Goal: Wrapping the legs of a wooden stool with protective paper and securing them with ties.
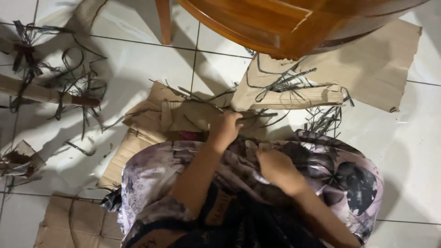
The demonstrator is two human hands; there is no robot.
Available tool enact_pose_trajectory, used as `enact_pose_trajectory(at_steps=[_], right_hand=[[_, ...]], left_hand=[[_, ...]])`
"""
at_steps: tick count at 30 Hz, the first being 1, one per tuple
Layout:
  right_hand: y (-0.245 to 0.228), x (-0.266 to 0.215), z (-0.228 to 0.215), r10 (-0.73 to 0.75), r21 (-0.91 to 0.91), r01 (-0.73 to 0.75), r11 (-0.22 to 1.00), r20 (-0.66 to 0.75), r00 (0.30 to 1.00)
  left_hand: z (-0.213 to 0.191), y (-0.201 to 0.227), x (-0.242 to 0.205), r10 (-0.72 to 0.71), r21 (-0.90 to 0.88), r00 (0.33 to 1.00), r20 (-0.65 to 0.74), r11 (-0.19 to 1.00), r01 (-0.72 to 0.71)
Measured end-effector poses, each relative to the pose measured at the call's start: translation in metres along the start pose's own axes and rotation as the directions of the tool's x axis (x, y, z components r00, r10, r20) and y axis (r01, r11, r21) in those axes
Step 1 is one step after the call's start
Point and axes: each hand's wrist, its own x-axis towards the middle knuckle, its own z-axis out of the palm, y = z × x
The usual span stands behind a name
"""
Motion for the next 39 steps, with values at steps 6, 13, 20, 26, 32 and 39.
enact_pose_trajectory(at_steps=[6,13,20,26,32,39], right_hand=[[-0.005,-0.003,-0.004,-0.072,-0.018,0.071,0.997,-0.014,0.997],[-0.019,-0.004,-0.020,-0.155,-0.050,0.157,0.986,0.045,0.987],[0.006,0.012,0.007,-0.106,0.044,0.104,0.994,0.040,0.994],[0.031,-0.005,-0.001,0.006,0.154,0.004,0.988,-0.064,0.998],[0.045,-0.016,-0.034,0.005,0.470,0.239,0.850,-0.460,0.888],[-0.011,-0.007,-0.032,-0.132,0.650,0.581,0.490,-0.603,0.787]], left_hand=[[0.016,0.012,0.002,0.164,0.099,0.985,-0.059,0.983,-0.158],[0.048,0.019,0.017,0.179,0.119,0.983,-0.041,0.978,-0.173],[0.059,0.016,0.016,0.133,-0.039,0.969,-0.207,0.989,-0.144],[-0.013,0.060,-0.030,0.016,-0.475,0.993,-0.119,0.877,-0.071],[-0.073,0.079,-0.082,0.081,-0.724,0.940,-0.330,0.617,-0.307],[-0.113,0.072,-0.118,0.066,-0.712,0.848,-0.526,0.512,-0.481]])
